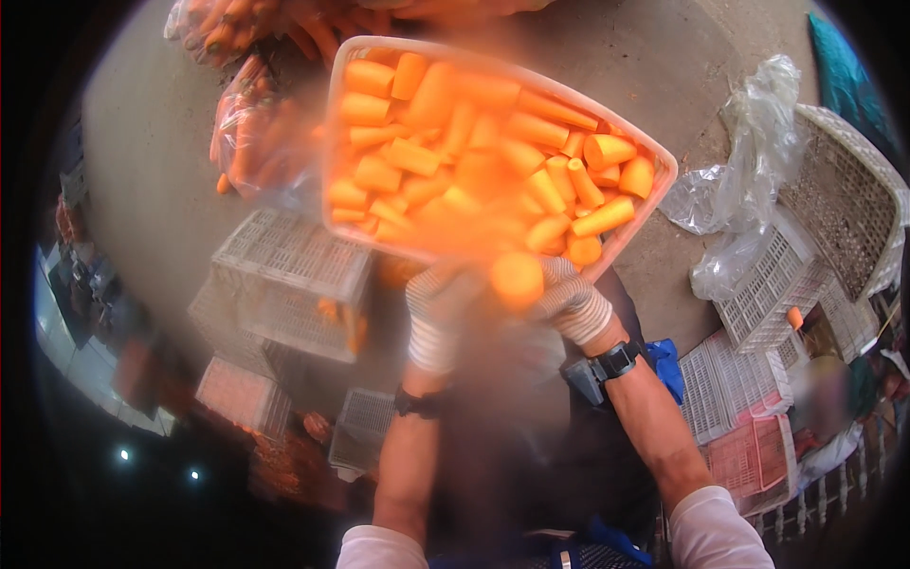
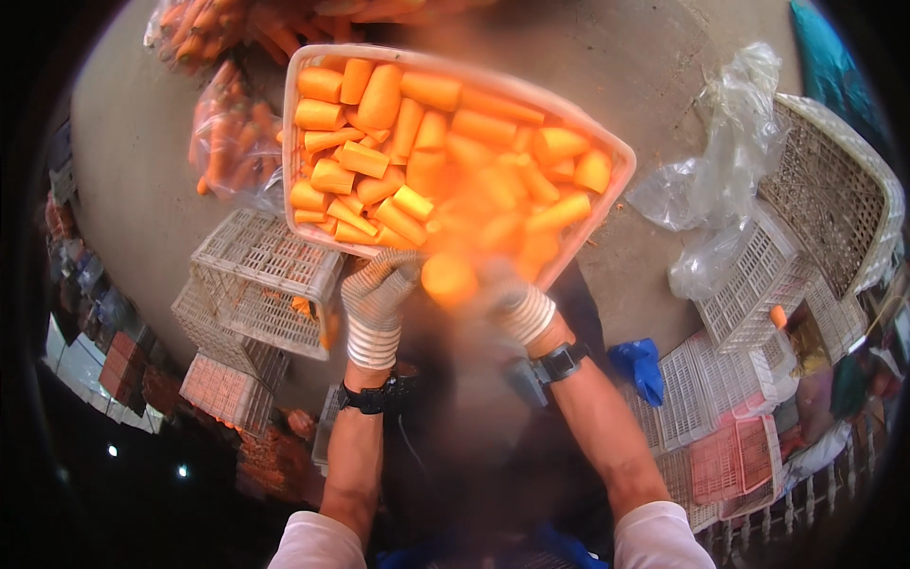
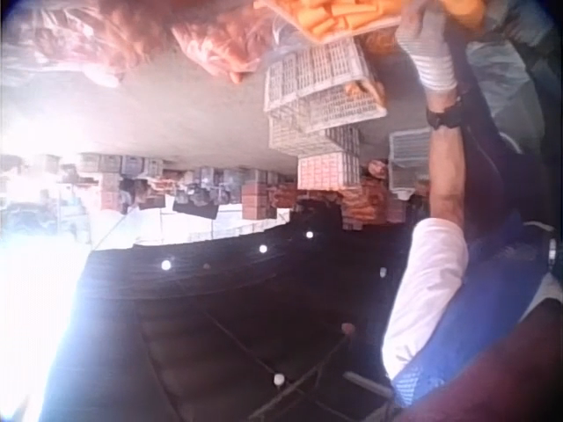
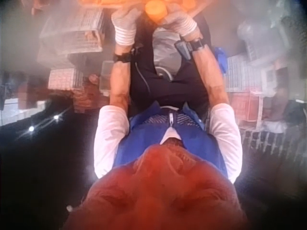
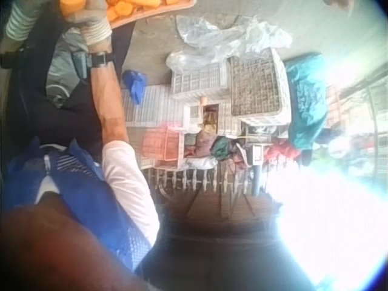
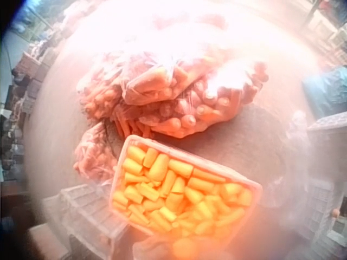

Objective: The person scrapes carrots using a hand tool while sitting on the ground, places the carrots into a plastic bin, and then lifts and moves the bin.

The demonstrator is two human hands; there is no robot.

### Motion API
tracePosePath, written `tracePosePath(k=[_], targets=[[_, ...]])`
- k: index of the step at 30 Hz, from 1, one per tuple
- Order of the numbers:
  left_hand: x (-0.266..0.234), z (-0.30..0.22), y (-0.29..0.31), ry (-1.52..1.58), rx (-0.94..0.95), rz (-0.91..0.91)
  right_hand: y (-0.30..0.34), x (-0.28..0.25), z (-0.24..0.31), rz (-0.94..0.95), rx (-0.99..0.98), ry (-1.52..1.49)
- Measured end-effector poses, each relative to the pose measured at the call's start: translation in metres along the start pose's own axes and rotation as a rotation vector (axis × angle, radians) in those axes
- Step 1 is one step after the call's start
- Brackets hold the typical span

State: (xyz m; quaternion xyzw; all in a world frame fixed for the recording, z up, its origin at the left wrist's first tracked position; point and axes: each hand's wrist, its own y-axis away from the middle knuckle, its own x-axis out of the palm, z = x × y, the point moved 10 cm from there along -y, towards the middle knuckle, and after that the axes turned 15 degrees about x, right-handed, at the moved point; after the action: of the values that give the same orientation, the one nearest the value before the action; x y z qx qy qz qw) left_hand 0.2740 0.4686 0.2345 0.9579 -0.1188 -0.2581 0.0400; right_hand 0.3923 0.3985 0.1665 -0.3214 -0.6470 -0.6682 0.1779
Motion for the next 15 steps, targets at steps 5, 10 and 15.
tracePosePath(k=[5,10,15], targets=[[-0.004,0.033,0.032,0.523,-0.721,-0.207,0.005,0.016,0.009,0.175,-0.017,-0.413],[-0.062,0.108,0.088,0.387,-0.794,-0.486,-0.001,0.011,-0.008,0.140,0.134,-0.456],[-0.093,0.276,0.281,0.467,-1.105,-0.518,-0.022,0.006,-0.022,-0.046,0.108,-0.440]])
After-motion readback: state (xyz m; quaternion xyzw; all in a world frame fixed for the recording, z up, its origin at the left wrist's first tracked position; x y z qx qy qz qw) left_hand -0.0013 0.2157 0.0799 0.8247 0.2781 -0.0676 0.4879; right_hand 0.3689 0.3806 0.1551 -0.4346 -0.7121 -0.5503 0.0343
